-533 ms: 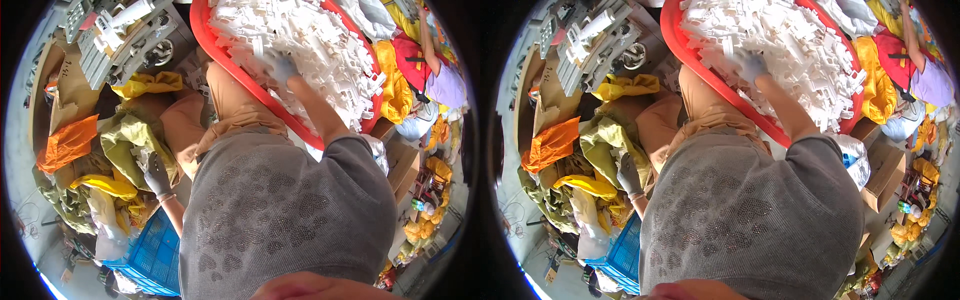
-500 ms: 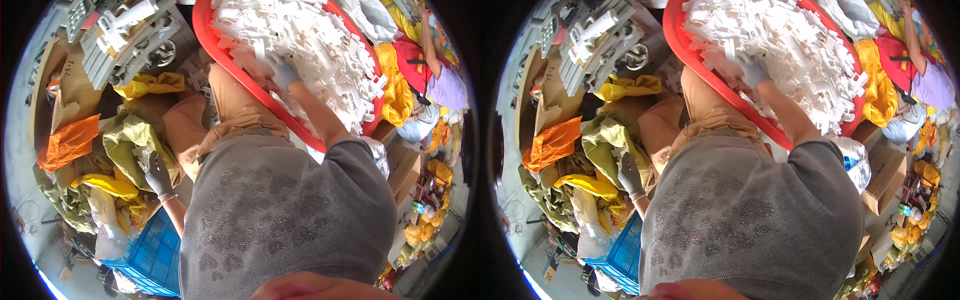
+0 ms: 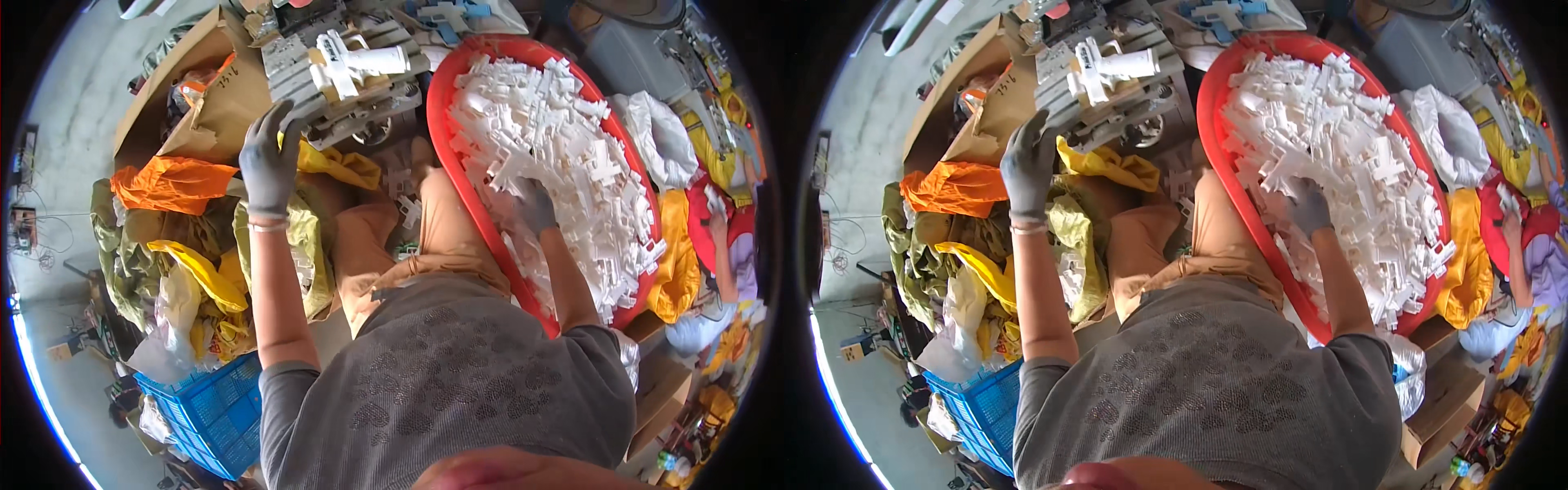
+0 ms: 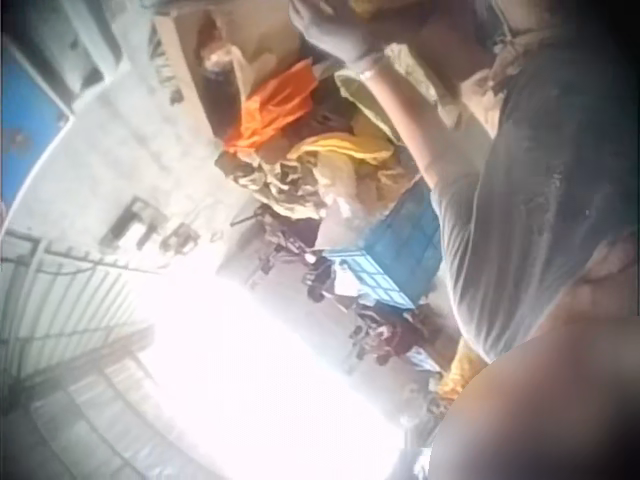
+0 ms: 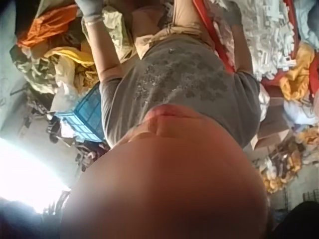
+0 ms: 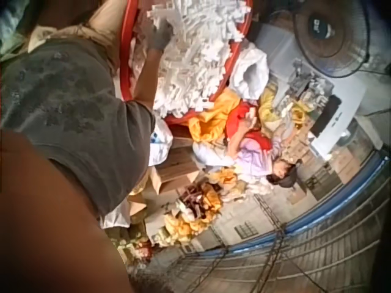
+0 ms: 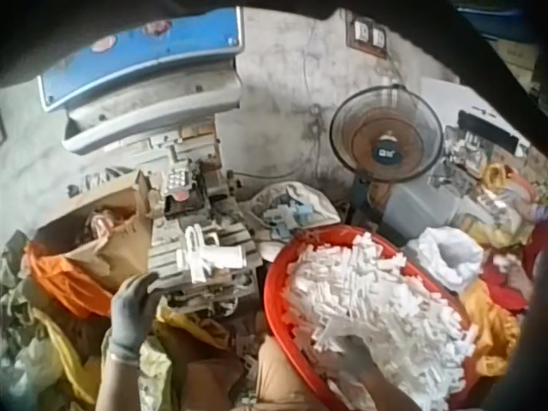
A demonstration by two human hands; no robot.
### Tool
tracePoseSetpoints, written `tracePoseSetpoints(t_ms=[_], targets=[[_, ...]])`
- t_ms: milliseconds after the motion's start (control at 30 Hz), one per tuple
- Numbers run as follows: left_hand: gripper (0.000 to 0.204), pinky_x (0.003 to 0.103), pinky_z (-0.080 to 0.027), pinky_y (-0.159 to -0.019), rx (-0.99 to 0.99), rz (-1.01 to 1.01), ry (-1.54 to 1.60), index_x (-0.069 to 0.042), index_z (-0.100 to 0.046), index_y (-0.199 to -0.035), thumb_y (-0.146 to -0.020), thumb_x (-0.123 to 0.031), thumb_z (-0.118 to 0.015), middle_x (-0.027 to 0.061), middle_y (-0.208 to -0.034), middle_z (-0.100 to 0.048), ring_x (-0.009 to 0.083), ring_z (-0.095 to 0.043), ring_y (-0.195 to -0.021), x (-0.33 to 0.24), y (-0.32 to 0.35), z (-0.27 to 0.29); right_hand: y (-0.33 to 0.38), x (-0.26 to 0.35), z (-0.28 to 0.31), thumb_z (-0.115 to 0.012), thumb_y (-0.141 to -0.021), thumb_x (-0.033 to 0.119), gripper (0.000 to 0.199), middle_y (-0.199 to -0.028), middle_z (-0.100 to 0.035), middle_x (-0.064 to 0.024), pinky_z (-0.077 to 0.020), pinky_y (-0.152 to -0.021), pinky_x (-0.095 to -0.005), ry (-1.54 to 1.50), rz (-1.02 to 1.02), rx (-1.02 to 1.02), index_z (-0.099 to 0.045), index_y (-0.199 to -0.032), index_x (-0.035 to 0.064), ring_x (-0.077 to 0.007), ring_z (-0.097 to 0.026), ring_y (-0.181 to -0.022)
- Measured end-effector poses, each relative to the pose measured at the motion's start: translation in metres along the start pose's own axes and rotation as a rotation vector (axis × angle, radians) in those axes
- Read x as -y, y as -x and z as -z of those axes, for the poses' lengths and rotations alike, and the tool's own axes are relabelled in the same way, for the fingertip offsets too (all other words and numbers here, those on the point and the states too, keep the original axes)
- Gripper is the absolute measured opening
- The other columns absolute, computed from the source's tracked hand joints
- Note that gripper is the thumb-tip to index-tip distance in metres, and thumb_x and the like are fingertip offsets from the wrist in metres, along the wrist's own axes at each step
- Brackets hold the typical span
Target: The person picks small white plastic components from a red tray and places them onto a machine or into bags for sorting, wearing gloves.
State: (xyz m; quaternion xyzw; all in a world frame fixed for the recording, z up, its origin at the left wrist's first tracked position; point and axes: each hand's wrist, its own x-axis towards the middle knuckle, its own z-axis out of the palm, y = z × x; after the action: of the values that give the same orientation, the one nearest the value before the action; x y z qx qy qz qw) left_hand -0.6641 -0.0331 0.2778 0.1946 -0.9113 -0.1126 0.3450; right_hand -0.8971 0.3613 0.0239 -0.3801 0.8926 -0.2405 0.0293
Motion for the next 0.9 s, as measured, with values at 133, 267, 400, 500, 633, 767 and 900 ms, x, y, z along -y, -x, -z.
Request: tracePoseSetpoints(t_ms=[133,267,400,500,633,767,900], targets=[[0.035,0.034,-0.050,-0.080,0.193,-0.002,0.233,-0.006,-0.060,-0.114,-0.082,-0.020,-0.065,0.0143,-0.108,-0.064,0.0270,-0.064,-0.095,0.005,-0.052,-0.025,-0.014,0.006,0.019,-0.057,-0.087,0.012,0.038,-0.113,-0.059,-0.0103,-0.0491,-0.085,-0.0342,-0.602,-0.197,-0.085,-0.052,-0.125,0.0054,-0.0248,-0.059,-0.099],[0.031,0.031,-0.051,-0.076,0.271,-0.062,0.166,-0.007,-0.062,-0.109,-0.081,-0.020,-0.066,0.0137,-0.101,-0.066,0.0224,-0.067,-0.088,0.019,-0.072,-0.032,-0.046,0.050,0.068,-0.056,-0.092,0.018,0.045,-0.129,-0.048,-0.0046,-0.0448,-0.092,-0.0293,-1.408,-0.424,-0.058,-0.044,-0.133,0.0034,-0.0134,-0.050,-0.112],[0.029,0.026,-0.050,-0.075,-0.029,-0.022,0.210,-0.008,-0.064,-0.109,-0.083,-0.020,-0.067,0.0073,-0.091,-0.068,0.0140,-0.065,-0.083,0.020,-0.059,-0.023,-0.099,0.123,0.104,-0.053,-0.093,0.014,0.041,-0.127,-0.049,-0.0055,-0.0420,-0.097,-0.0315,-1.267,-0.092,-0.097,-0.043,-0.131,0.0008,-0.0147,-0.048,-0.115],[0.028,0.026,-0.050,-0.073,-0.235,0.148,0.351,-0.006,-0.064,-0.108,-0.085,-0.022,-0.066,0.0095,-0.089,-0.069,0.0122,-0.065,-0.081,0.038,-0.033,-0.015,-0.145,0.185,0.113,-0.055,-0.090,0.007,0.040,-0.120,-0.056,-0.0055,-0.0418,-0.095,-0.0294,-1.010,0.220,-0.111,-0.047,-0.129,0.0036,-0.0155,-0.052,-0.111],[0.025,0.023,-0.047,-0.079,-0.300,0.398,0.480,0.001,-0.062,-0.109,-0.089,-0.014,-0.061,0.0053,-0.097,-0.066,0.0092,-0.059,-0.086,0.048,0.035,0.005,-0.192,0.246,0.123,-0.057,-0.084,0.005,0.041,-0.123,-0.055,-0.0092,-0.0410,-0.097,-0.0328,-0.366,0.758,-0.244,-0.053,-0.125,0.0092,-0.0250,-0.054,-0.111],[0.027,0.023,-0.046,-0.081,-0.319,0.658,0.395,0.001,-0.062,-0.110,-0.089,-0.016,-0.062,0.0048,-0.103,-0.065,0.0096,-0.058,-0.089,0.084,0.126,0.022,-0.227,0.259,0.101,-0.057,-0.083,0.004,0.038,-0.121,-0.055,-0.0113,-0.0416,-0.098,-0.0332,-0.276,0.773,-0.130,-0.056,-0.121,0.0101,-0.0283,-0.053,-0.111],[0.029,0.027,-0.047,-0.081,-0.379,0.737,0.210,-0.001,-0.062,-0.111,-0.090,-0.020,-0.060,0.0048,-0.103,-0.066,0.0124,-0.059,-0.090,0.084,0.193,0.037,-0.241,0.245,0.109,-0.047,-0.084,0.001,0.039,-0.132,-0.048,-0.0093,-0.0359,-0.105,-0.0335,0.151,0.981,-0.044,-0.056,-0.122,0.0045,-0.0266,-0.046,-0.122]])
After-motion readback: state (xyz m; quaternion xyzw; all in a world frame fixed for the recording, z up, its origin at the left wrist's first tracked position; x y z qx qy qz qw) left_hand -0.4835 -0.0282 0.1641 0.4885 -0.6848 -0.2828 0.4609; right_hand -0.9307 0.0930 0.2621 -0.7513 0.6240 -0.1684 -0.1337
